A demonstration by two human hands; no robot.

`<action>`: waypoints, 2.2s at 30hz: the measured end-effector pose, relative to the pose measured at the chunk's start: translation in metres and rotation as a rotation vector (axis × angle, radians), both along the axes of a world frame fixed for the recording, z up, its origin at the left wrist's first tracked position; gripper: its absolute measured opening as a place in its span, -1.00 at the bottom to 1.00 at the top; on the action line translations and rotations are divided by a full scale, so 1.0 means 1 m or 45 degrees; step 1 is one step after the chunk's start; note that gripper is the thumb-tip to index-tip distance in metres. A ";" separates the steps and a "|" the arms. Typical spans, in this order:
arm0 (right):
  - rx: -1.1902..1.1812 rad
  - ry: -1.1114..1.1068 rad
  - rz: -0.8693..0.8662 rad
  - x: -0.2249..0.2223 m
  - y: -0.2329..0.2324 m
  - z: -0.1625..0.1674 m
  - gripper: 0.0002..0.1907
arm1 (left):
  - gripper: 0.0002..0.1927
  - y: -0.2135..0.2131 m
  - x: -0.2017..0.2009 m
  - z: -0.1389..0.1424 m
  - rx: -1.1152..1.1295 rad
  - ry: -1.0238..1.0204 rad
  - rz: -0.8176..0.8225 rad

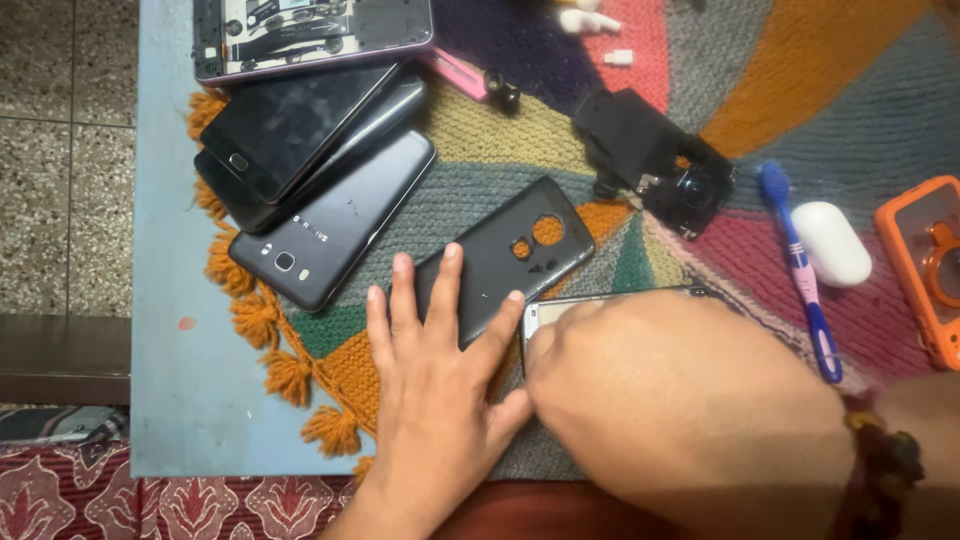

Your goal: The person removes the back cover of a smartphone and uses a red-handled screwdriver to unscrew internal components. The person then uses a small brush to clean inside the phone chassis.

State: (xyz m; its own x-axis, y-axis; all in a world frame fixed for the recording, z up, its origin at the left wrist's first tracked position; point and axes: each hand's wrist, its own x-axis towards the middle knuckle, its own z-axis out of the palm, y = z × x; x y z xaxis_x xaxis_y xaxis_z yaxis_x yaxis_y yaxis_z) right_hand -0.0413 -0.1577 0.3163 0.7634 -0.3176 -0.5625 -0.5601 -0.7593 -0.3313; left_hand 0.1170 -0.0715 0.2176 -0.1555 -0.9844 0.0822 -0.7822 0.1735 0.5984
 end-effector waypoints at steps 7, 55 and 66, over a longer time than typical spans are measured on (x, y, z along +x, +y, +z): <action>0.032 0.145 0.212 0.000 0.002 0.001 -0.75 | -0.14 -0.002 -0.002 0.001 0.004 -0.053 0.028; 0.189 -0.693 -0.217 -0.018 0.000 0.011 -0.77 | -0.60 0.007 0.004 0.001 -0.227 0.290 -0.074; -0.047 -1.039 -0.346 -0.074 -0.001 -0.013 -0.38 | -0.68 -0.004 0.010 0.011 -0.245 0.776 -0.249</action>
